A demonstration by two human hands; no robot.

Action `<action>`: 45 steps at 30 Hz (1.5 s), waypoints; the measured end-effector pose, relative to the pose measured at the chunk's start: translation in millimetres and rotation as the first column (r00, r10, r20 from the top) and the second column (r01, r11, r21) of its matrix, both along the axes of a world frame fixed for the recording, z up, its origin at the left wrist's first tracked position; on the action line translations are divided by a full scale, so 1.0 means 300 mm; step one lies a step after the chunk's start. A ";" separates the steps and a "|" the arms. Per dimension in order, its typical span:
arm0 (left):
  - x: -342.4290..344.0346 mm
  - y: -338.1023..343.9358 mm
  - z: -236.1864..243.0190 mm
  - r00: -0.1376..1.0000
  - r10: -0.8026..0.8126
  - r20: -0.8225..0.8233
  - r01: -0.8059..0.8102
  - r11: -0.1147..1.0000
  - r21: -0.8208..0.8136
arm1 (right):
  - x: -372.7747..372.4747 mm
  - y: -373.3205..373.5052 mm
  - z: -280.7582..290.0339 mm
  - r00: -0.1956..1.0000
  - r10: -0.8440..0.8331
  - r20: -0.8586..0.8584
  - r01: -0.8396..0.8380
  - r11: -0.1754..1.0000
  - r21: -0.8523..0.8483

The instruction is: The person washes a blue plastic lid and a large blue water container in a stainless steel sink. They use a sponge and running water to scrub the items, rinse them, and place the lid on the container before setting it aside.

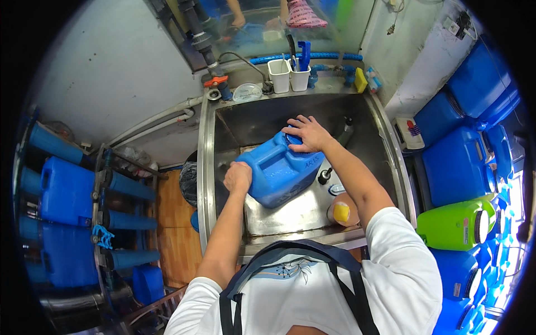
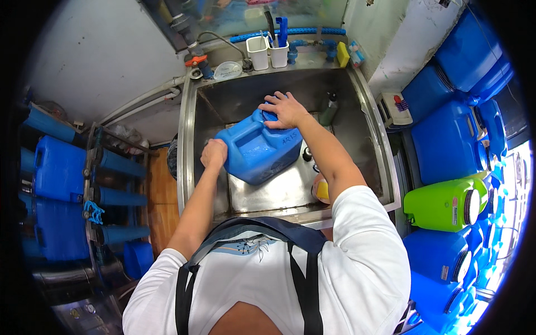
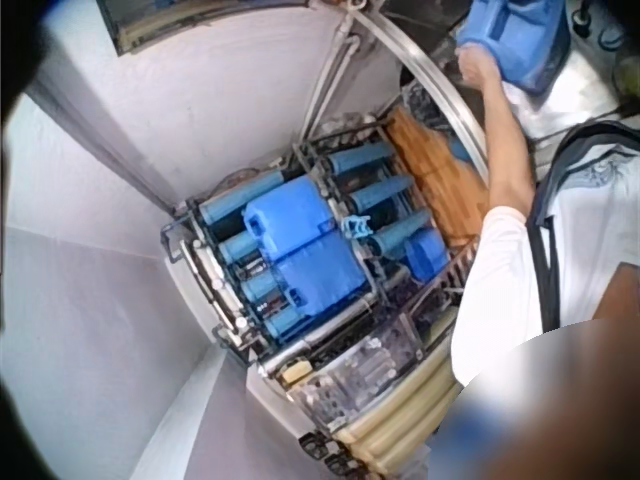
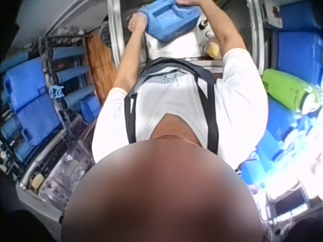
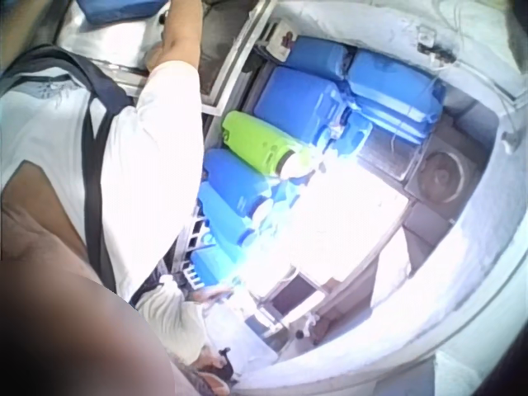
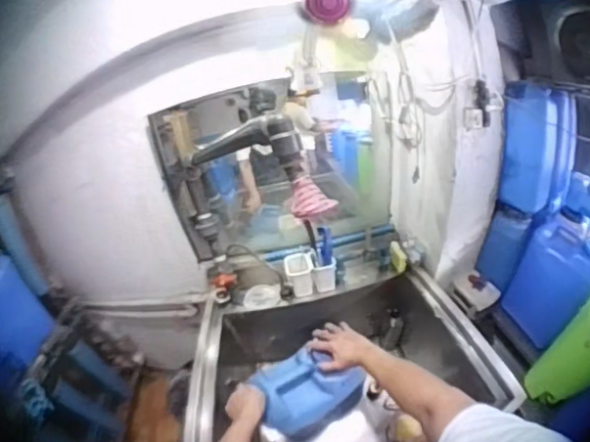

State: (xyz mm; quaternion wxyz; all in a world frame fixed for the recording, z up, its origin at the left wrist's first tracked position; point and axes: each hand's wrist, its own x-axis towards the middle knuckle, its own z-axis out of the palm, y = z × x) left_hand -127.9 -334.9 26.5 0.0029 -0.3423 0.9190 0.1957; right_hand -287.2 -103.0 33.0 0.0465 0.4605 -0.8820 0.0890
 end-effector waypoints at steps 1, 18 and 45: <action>0.024 0.021 0.003 1.000 -0.016 -0.011 0.016 1.000 0.006 | -0.014 0.004 0.002 1.000 -0.002 0.019 0.002 1.000 0.005; 0.095 -0.021 -0.155 0.829 -0.482 -0.284 0.346 0.841 -0.417 | 0.162 -0.072 0.010 0.826 -0.560 0.058 0.561 0.828 0.002; 0.204 -0.078 -0.007 0.949 -0.041 -0.313 0.195 0.855 0.481 | 0.156 -0.052 -0.001 0.845 -0.531 0.071 0.534 0.845 -0.038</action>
